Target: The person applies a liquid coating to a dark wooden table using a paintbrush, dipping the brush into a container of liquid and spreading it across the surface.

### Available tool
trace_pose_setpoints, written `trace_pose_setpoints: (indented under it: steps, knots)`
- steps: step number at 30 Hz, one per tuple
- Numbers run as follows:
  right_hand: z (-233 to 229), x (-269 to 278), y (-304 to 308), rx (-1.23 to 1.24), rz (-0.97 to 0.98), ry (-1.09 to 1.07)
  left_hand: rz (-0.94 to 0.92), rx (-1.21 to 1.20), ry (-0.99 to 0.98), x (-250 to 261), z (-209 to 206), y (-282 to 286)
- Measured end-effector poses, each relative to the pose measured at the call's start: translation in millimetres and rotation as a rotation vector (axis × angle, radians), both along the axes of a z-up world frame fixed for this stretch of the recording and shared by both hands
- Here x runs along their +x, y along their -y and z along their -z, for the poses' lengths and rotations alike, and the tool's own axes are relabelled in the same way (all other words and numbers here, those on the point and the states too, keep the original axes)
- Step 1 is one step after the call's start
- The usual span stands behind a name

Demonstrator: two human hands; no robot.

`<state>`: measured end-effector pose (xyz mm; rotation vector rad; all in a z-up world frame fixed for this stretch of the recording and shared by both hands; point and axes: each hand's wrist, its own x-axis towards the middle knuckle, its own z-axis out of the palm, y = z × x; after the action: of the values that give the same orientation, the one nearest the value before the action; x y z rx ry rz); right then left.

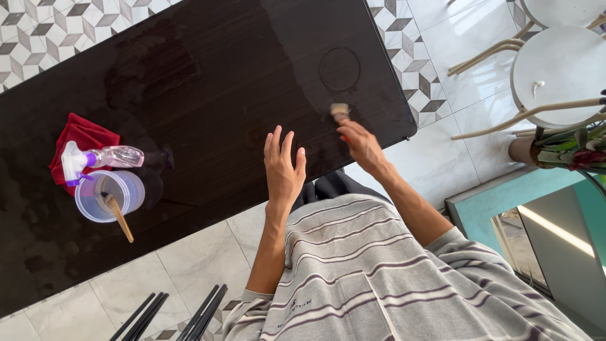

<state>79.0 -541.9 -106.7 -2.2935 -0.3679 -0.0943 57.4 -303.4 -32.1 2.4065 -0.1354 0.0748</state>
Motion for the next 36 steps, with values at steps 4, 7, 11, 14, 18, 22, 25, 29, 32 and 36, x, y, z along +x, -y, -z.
trace_pose_setpoints:
  steps: [4,7,11,14,18,22,25,29,32,36]
  knots:
    - [1.4,-11.0,4.7,-0.033,-0.180,-0.045,-0.001,-0.005,-0.005,-0.1,-0.7,-1.3]
    - [-5.4,-19.6,27.5,-0.059,-0.147,-0.098,-0.007,-0.007,-0.002,0.1,-1.3,-2.4]
    - [-12.8,-8.0,33.5,-0.081,0.050,-0.112,0.006,-0.013,-0.005,-1.7,-1.0,-3.6]
    - [-9.5,10.5,11.5,-0.061,0.067,0.001,-0.005,0.001,0.002,-2.3,-2.2,-4.5]
    - [-2.8,13.2,-3.4,-0.013,-0.098,0.081,-0.005,0.004,-0.009,-2.8,-2.6,-6.3]
    - [-9.0,-2.1,18.1,-0.056,-0.167,-0.129,-0.011,0.010,0.000,-2.1,0.6,-6.3]
    - [-12.9,1.3,34.3,-0.073,-0.103,-0.138,-0.008,0.010,-0.013,-1.8,2.5,-5.3]
    - [-11.6,21.5,26.3,-0.026,0.015,-0.080,-0.021,-0.002,-0.001,-2.0,0.1,-0.8]
    - [0.5,34.0,5.7,0.032,0.020,0.002,-0.034,0.005,-0.006,0.7,-0.8,4.4]
    - [-3.6,32.4,9.6,0.069,-0.222,-0.074,-0.044,0.005,0.008,2.5,-1.4,14.7]
